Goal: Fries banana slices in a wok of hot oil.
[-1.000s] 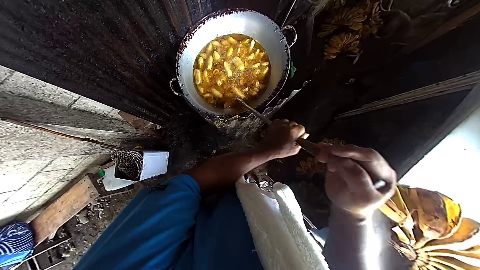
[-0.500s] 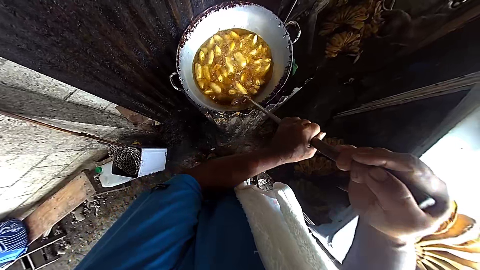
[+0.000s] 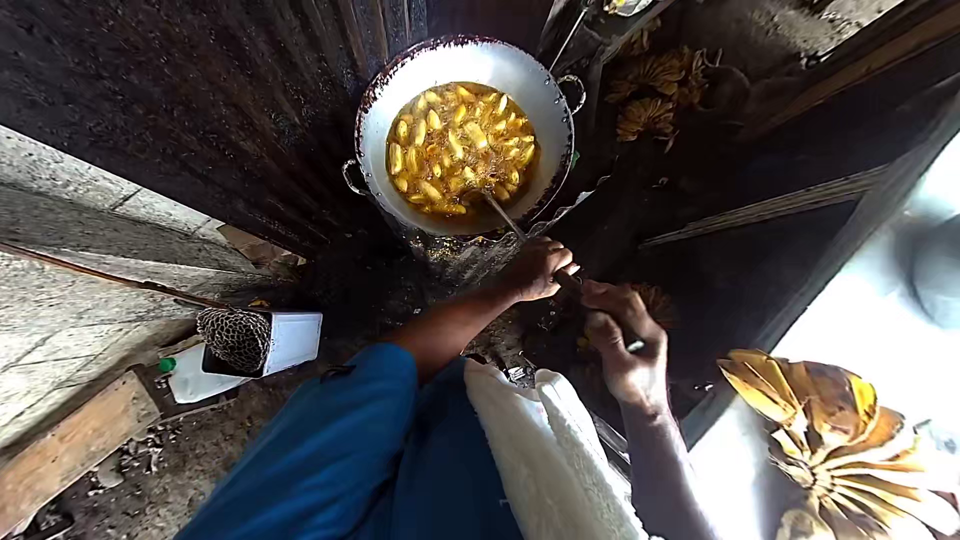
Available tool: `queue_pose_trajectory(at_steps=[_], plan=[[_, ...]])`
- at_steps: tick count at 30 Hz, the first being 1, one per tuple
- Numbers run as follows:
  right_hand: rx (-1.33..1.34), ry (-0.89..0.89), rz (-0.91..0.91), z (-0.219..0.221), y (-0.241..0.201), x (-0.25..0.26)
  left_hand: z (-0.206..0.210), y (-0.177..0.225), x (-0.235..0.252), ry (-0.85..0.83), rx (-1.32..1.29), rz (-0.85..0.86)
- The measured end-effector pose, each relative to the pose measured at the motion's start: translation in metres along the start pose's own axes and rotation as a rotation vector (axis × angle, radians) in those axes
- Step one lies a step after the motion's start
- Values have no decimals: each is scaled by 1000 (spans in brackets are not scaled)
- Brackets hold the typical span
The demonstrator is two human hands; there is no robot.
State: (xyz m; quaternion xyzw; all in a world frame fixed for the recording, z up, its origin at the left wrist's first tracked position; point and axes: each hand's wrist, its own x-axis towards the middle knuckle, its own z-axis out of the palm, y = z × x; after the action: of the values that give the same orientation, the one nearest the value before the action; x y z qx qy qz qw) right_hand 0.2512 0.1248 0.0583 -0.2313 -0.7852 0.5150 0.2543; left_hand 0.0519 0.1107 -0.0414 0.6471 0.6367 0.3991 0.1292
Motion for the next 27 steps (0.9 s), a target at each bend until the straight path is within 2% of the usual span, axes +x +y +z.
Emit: queue_pose_trajectory(at_steps=[4,7,11,15,18,21,23,27], plan=[[-84,-159,478,18,-13,-37,5,-9,-41,-152,61,20],[-530,-291,746,54,-27,-30,18,-9,-72,-193,111,24],[-960,-467,805,103,-26,-6,-5,-11,-114,-123,133,-109],[-1038,-517,817,137,18,32,-78,-27,-178,32,62,-454],[-914,-469,782,152,50,56,-148,-50,-233,230,154,-739],[-598,-327,672,171,79,78,-233,-67,-287,575,289,-923],[-294,-229,665,189,90,89,-301,-65,-319,792,383,-998],[397,-120,830,215,91,101,-439,-35,-367,1174,556,-1006]])
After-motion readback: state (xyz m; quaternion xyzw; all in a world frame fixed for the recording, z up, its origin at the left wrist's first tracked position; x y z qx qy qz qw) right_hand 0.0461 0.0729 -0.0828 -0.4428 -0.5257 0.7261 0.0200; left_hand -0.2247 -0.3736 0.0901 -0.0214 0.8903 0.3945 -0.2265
